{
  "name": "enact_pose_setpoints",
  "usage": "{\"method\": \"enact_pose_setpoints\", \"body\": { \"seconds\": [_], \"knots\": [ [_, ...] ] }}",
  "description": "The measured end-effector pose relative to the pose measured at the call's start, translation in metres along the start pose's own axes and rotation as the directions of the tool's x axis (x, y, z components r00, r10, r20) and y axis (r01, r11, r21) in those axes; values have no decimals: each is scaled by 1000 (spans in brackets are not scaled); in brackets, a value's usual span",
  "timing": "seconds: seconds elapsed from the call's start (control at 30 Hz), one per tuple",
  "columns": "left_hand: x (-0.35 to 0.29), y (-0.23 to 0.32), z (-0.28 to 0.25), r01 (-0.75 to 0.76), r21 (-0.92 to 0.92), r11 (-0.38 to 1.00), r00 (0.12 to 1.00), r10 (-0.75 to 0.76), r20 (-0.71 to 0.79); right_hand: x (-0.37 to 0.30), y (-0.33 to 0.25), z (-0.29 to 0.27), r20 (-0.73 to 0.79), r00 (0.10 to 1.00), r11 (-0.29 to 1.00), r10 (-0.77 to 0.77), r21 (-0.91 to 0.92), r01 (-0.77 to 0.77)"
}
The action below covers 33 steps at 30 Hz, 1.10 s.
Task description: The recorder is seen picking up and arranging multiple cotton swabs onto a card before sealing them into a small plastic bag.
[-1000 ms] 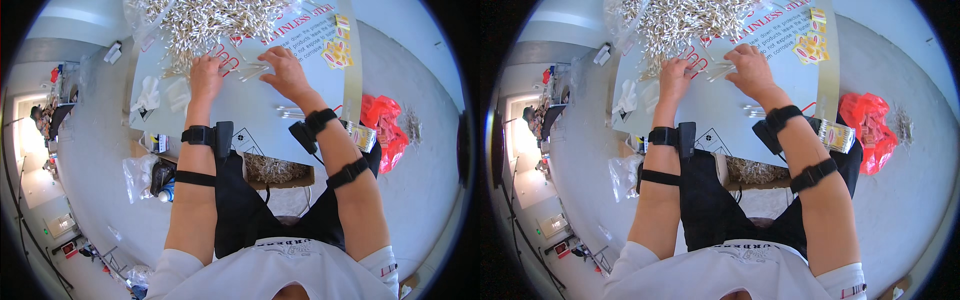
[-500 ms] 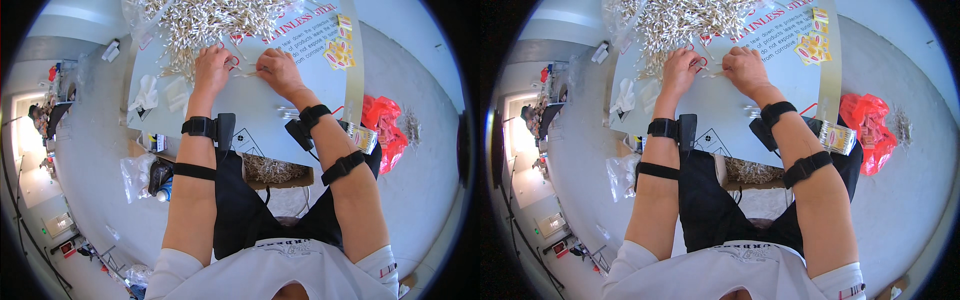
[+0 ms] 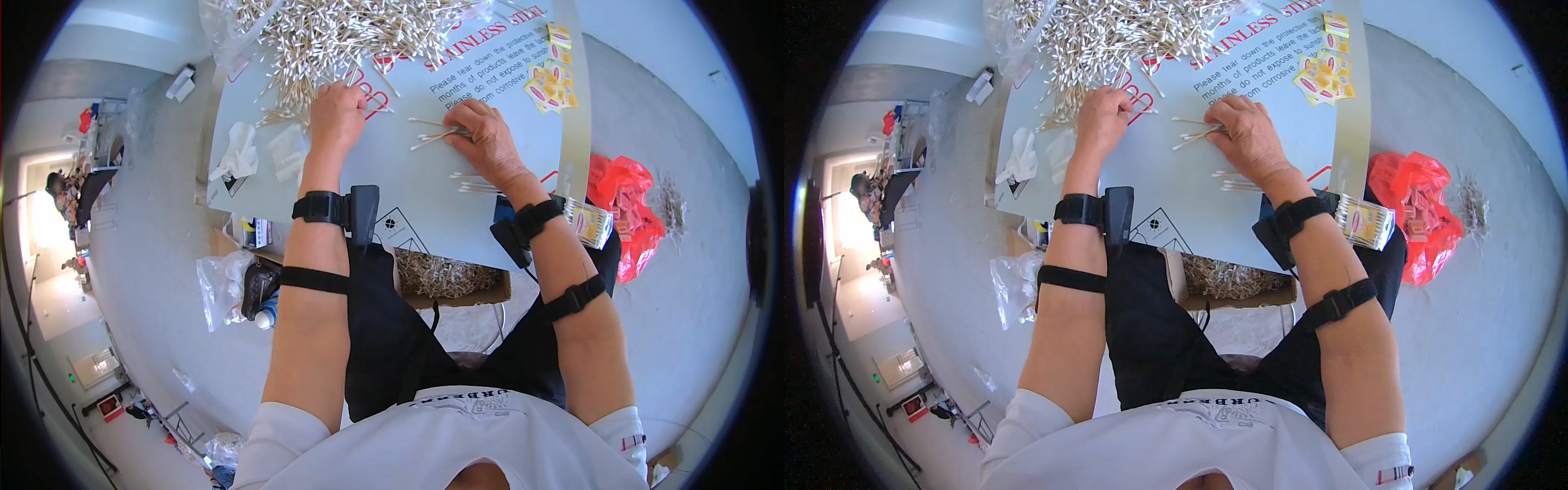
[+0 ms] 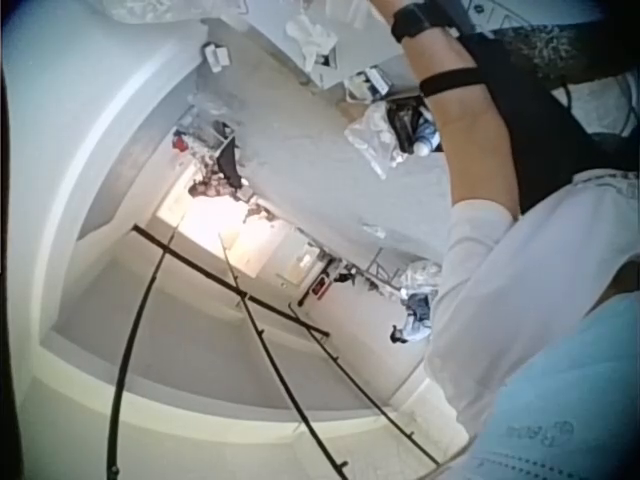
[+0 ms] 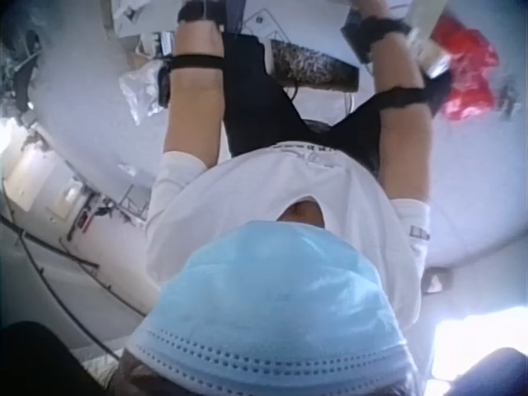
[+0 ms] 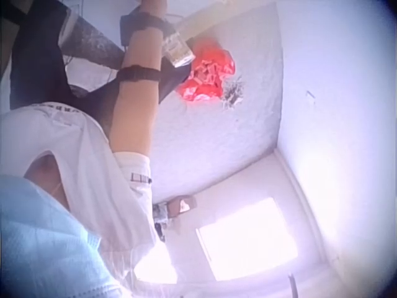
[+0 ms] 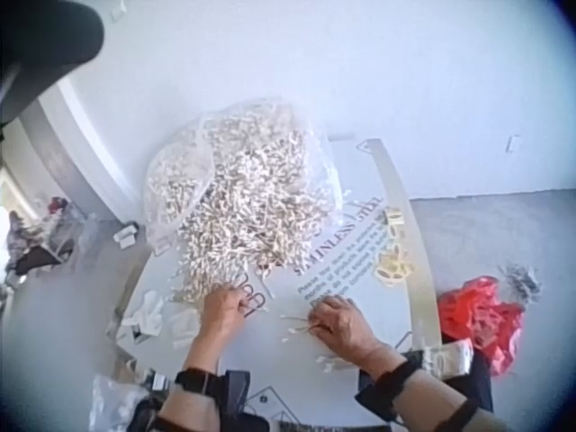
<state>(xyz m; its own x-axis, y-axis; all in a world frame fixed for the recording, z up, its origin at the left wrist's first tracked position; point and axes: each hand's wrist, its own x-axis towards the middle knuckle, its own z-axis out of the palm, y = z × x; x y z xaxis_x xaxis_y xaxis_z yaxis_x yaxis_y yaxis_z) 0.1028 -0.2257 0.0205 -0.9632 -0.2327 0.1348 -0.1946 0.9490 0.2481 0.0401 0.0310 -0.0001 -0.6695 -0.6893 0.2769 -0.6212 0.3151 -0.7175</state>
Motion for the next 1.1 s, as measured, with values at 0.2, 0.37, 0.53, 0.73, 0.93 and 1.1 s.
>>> {"method": "enact_pose_setpoints", "body": {
  "seconds": [0.2, 0.37, 0.53, 0.73, 0.93, 1.1],
  "knots": [
    [-8, 26, 12, 7, -73, 997, 999, -10, -48, -2, 0, 2, -81, 994, 997, 72, 46, -68],
    [-3, 42, 21, -25, -150, 988, 995, 11, -98, -2, -3, 5, -101, 992, 995, 72, 72, -65],
    [-4, 57, 18, -141, -313, 939, 982, 92, -165, -6, 4, 4, -75, 995, 992, 72, 108, -63],
    [-15, 62, 12, -192, -197, 961, 981, 186, -48, -6, 3, 4, -68, 997, 997, 25, 79, -20],
    [-28, 60, 6, -179, -35, 983, 979, 175, -104, -5, 8, 5, -83, 996, 987, 15, 162, -1],
    [-74, 52, -34, -105, -609, 787, 896, 340, 285, -7, 11, 2, -84, 996, 983, 26, 182, -11]
  ]
}}
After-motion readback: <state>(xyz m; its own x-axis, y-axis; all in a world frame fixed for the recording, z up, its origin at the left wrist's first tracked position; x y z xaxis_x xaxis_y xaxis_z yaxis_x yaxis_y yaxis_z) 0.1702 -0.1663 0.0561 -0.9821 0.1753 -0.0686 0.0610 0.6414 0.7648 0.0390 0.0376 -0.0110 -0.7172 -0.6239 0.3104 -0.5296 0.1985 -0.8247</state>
